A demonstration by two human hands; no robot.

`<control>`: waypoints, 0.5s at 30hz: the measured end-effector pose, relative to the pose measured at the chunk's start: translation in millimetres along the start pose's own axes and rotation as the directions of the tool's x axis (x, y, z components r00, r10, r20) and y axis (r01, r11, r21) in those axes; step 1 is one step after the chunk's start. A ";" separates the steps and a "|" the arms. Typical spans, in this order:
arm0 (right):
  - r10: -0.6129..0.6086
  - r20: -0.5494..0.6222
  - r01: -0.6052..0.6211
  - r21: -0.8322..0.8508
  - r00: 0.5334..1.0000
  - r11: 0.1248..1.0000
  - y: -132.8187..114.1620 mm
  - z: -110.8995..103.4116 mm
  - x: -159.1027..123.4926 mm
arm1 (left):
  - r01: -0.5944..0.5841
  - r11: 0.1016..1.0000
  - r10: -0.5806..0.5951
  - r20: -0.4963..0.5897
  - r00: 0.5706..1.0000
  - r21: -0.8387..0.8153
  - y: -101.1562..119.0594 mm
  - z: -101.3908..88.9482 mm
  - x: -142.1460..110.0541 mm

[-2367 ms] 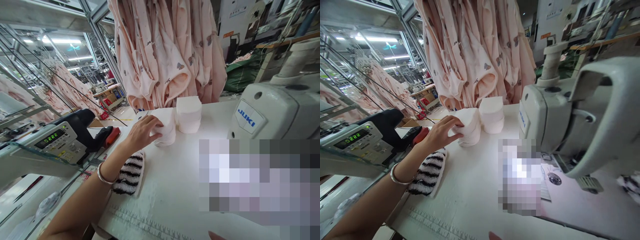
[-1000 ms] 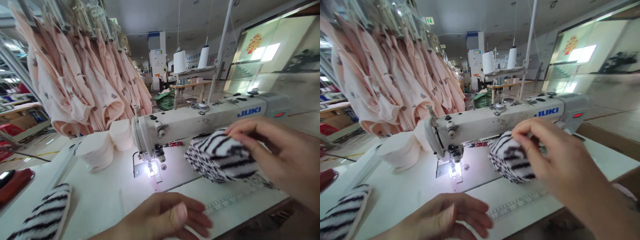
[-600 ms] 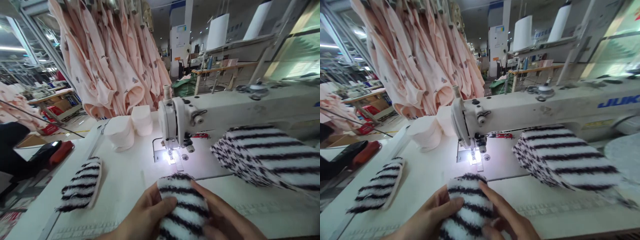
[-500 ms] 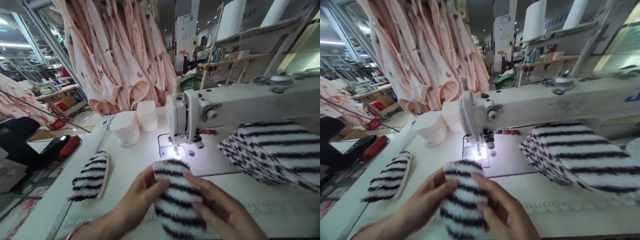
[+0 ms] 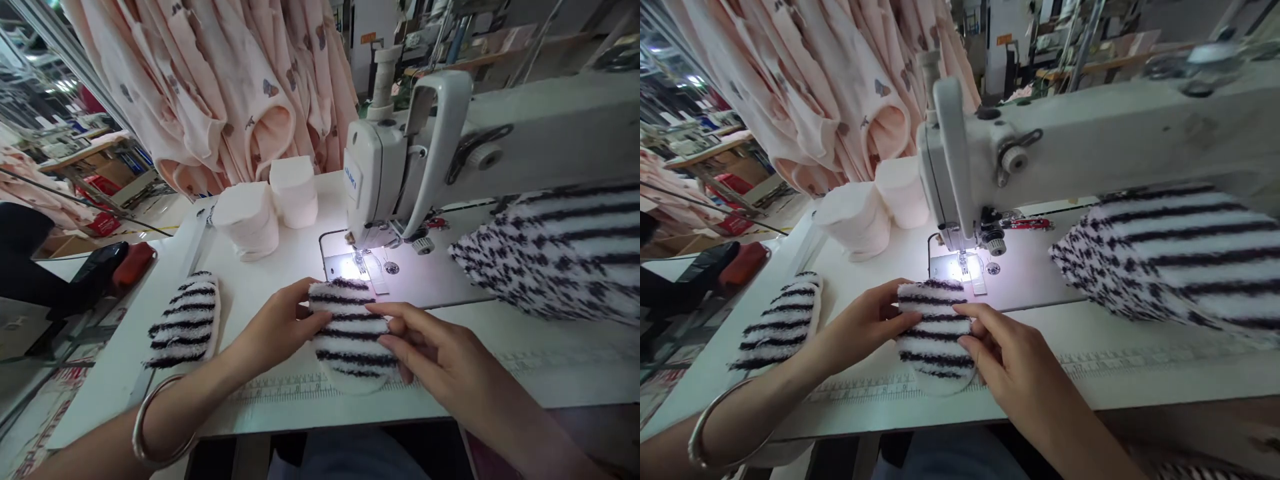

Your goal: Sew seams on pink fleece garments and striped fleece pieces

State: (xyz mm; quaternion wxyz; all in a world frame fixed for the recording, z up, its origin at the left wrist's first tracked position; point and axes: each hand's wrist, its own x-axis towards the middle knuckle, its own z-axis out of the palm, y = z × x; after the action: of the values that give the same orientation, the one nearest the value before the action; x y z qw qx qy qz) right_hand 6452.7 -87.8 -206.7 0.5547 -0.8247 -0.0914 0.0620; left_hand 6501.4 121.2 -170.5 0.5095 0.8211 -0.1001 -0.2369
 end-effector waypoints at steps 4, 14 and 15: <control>-0.031 0.046 0.037 -0.124 0.998 0.992 1.3 -4.9 3.5 | 0.043 0.997 -0.044 0.011 0.999 0.065 1.2 2.2 -0.8; -0.250 0.016 0.238 -0.374 0.968 0.896 23.1 15.7 -0.7 | -0.074 0.688 0.183 -0.074 0.980 0.722 5.6 -1.6 28.9; -0.258 0.027 0.248 -0.384 0.966 0.889 23.7 16.1 -1.5 | -0.083 0.692 0.184 -0.065 0.981 0.717 5.9 -2.6 32.0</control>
State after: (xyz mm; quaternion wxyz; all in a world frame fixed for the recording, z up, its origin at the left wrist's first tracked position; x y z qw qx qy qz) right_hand 6449.8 -82.3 -234.7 0.3867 -0.8990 -0.2015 -0.0401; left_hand 6530.9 107.5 -173.5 0.1748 0.9581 -0.2095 -0.0877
